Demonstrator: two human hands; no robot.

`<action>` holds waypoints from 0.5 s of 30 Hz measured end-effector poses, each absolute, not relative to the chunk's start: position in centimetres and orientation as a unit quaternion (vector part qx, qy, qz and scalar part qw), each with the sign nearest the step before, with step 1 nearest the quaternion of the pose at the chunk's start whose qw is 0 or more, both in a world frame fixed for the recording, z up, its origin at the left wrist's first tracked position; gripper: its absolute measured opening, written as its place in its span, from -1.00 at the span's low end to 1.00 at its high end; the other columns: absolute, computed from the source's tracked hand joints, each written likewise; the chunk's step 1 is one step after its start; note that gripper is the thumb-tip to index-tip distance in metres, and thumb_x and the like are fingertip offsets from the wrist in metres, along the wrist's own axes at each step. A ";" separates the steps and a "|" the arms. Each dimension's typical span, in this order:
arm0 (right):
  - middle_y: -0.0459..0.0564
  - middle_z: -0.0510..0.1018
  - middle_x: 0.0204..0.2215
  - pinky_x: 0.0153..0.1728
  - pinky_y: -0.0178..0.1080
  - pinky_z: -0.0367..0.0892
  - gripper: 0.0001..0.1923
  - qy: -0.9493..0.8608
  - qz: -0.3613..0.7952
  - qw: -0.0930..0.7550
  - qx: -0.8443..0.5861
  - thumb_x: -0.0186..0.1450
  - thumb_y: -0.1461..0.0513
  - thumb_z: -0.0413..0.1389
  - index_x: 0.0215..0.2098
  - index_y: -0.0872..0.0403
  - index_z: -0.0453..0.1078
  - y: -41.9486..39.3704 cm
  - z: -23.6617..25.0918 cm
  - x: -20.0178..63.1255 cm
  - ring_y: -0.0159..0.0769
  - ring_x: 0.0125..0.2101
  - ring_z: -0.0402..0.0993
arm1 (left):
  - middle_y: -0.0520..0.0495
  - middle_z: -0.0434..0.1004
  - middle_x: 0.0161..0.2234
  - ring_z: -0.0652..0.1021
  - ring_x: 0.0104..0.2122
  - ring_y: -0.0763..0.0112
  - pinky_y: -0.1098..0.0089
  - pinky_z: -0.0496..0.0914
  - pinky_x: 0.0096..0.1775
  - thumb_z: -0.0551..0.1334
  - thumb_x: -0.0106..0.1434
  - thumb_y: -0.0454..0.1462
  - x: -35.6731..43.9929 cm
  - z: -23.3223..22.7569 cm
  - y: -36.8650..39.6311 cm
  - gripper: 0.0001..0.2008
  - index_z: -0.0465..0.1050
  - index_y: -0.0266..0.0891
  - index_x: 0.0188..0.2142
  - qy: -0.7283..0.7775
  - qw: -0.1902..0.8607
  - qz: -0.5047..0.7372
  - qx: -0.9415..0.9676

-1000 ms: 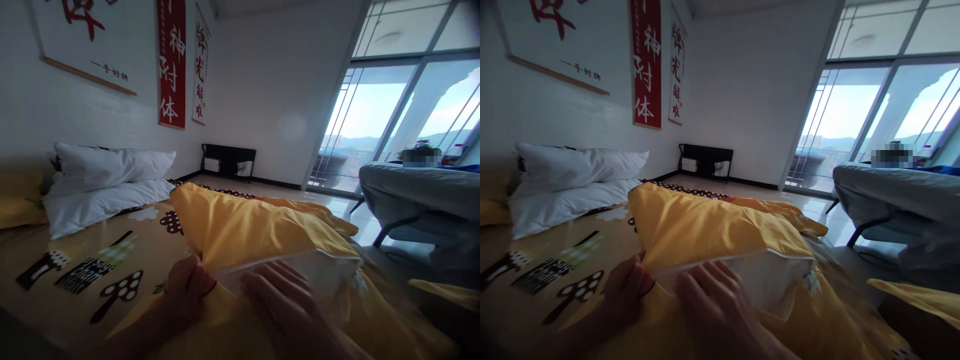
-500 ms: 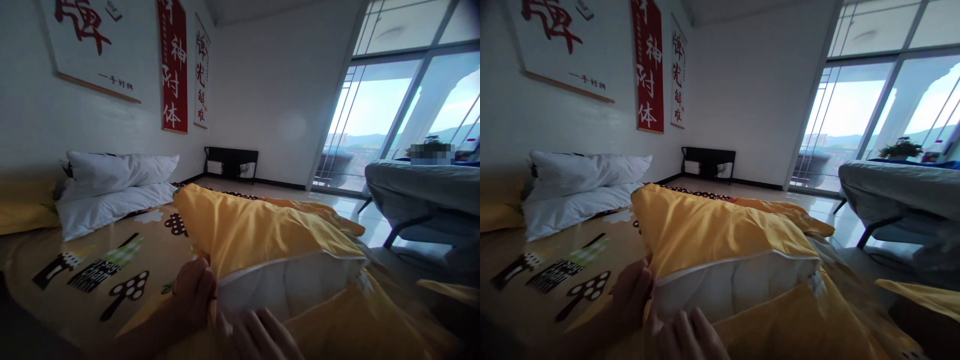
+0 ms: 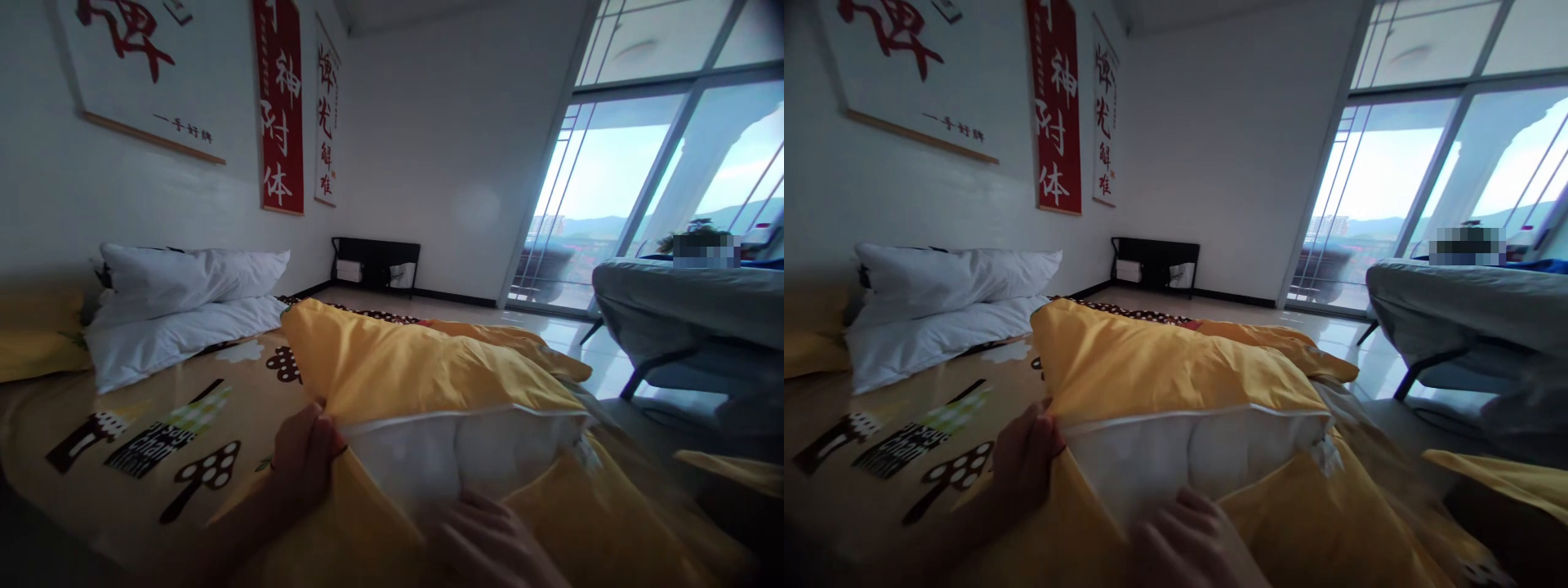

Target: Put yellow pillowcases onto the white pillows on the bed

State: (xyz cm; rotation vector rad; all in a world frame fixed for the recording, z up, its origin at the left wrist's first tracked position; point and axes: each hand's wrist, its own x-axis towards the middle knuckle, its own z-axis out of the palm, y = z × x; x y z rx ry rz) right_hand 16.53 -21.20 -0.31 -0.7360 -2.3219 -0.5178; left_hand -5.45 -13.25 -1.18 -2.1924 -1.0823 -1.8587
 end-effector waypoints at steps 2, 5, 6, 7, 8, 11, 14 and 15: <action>-0.14 0.30 -0.72 -0.51 -0.32 0.15 -0.56 -0.886 -0.162 0.295 -0.319 0.42 0.20 -0.17 -0.61 0.07 0.20 -20.3 -0.2 20.4 -0.46 -0.65 0.20 | 0.08 0.20 -0.73 0.26 -0.72 0.55 0.49 0.11 -0.63 -0.07 0.38 -0.24 -5.7 -0.9 -12.2 -0.61 0.12 -0.20 -0.60 -0.377 0.016 -0.629 -0.679; -0.10 0.35 -0.70 -0.51 -0.31 0.16 -0.53 -0.851 -0.160 0.274 -0.419 0.40 0.11 -0.08 -0.65 0.07 0.24 -18.3 0.6 27.3 -0.41 -0.60 0.28 | 0.07 0.19 -0.71 0.26 -0.69 0.53 0.48 0.12 -0.61 -0.05 0.35 -0.20 -6.1 -0.7 -10.2 -0.61 0.12 -0.20 -0.61 -0.423 -0.029 -0.657 -0.624; -0.07 0.41 -0.65 -0.50 -0.30 0.18 -0.49 -0.826 -0.144 0.249 -0.484 0.40 0.04 -0.10 -0.64 0.06 0.29 -17.7 0.9 29.6 -0.38 -0.57 0.32 | 0.07 0.19 -0.70 0.26 -0.68 0.53 0.48 0.13 -0.60 -0.04 0.35 -0.19 -6.2 -0.4 -9.5 -0.61 0.13 -0.20 -0.61 -0.432 -0.040 -0.663 -0.610; -0.04 0.45 -0.61 -0.48 -0.28 0.20 -0.44 -0.798 -0.128 0.229 -0.542 0.39 -0.03 -0.15 -0.62 0.05 0.35 -17.1 1.0 31.7 -0.33 -0.53 0.36 | 0.07 0.18 -0.69 0.26 -0.66 0.52 0.48 0.14 -0.58 -0.04 0.34 -0.18 -6.4 0.0 -8.9 -0.62 0.14 -0.21 -0.60 -0.439 -0.042 -0.670 -0.597; -0.02 0.48 -0.57 -0.43 -0.25 0.22 -0.41 -0.777 -0.114 0.212 -0.581 0.39 -0.07 -0.19 -0.57 0.04 0.41 -16.6 1.0 33.5 -0.29 -0.48 0.39 | 0.07 0.18 -0.69 0.25 -0.65 0.52 0.47 0.14 -0.57 -0.03 0.33 -0.18 -6.6 0.6 -8.4 -0.63 0.15 -0.22 -0.60 -0.444 -0.036 -0.676 -0.587; -0.05 0.52 -0.52 -0.26 -0.18 0.20 -0.46 -0.760 -0.125 0.175 -0.613 0.39 -0.07 -0.18 -0.49 0.01 0.45 -16.0 0.9 36.4 -0.28 -0.43 0.40 | 0.07 0.21 -0.68 0.24 -0.63 0.53 0.46 0.13 -0.54 0.01 0.28 -0.21 -7.8 3.4 -7.5 -0.66 0.17 -0.24 -0.62 -0.445 0.025 -0.702 -0.556; -0.14 0.47 -0.60 -0.19 -0.16 0.10 -0.54 -0.785 -0.213 0.183 -0.552 0.41 0.02 -0.10 -0.54 0.03 0.38 -16.3 1.4 35.4 -0.38 -0.53 0.32 | 0.08 0.25 -0.66 0.27 -0.59 0.57 0.45 0.18 -0.45 0.03 0.22 -0.24 -10.8 6.2 -7.0 -0.70 0.23 -0.30 -0.60 -0.416 0.103 -0.754 -0.497; -0.15 0.46 -0.61 -0.18 -0.16 0.08 -0.55 -0.791 -0.248 0.198 -0.524 0.41 0.05 -0.09 -0.54 0.04 0.37 -16.4 1.5 34.5 -0.40 -0.55 0.29 | 0.08 0.25 -0.63 0.30 -0.55 0.57 0.41 0.19 -0.41 0.01 0.24 -0.24 -12.1 6.7 -6.7 -0.71 0.26 -0.32 -0.57 -0.415 0.131 -0.761 -0.481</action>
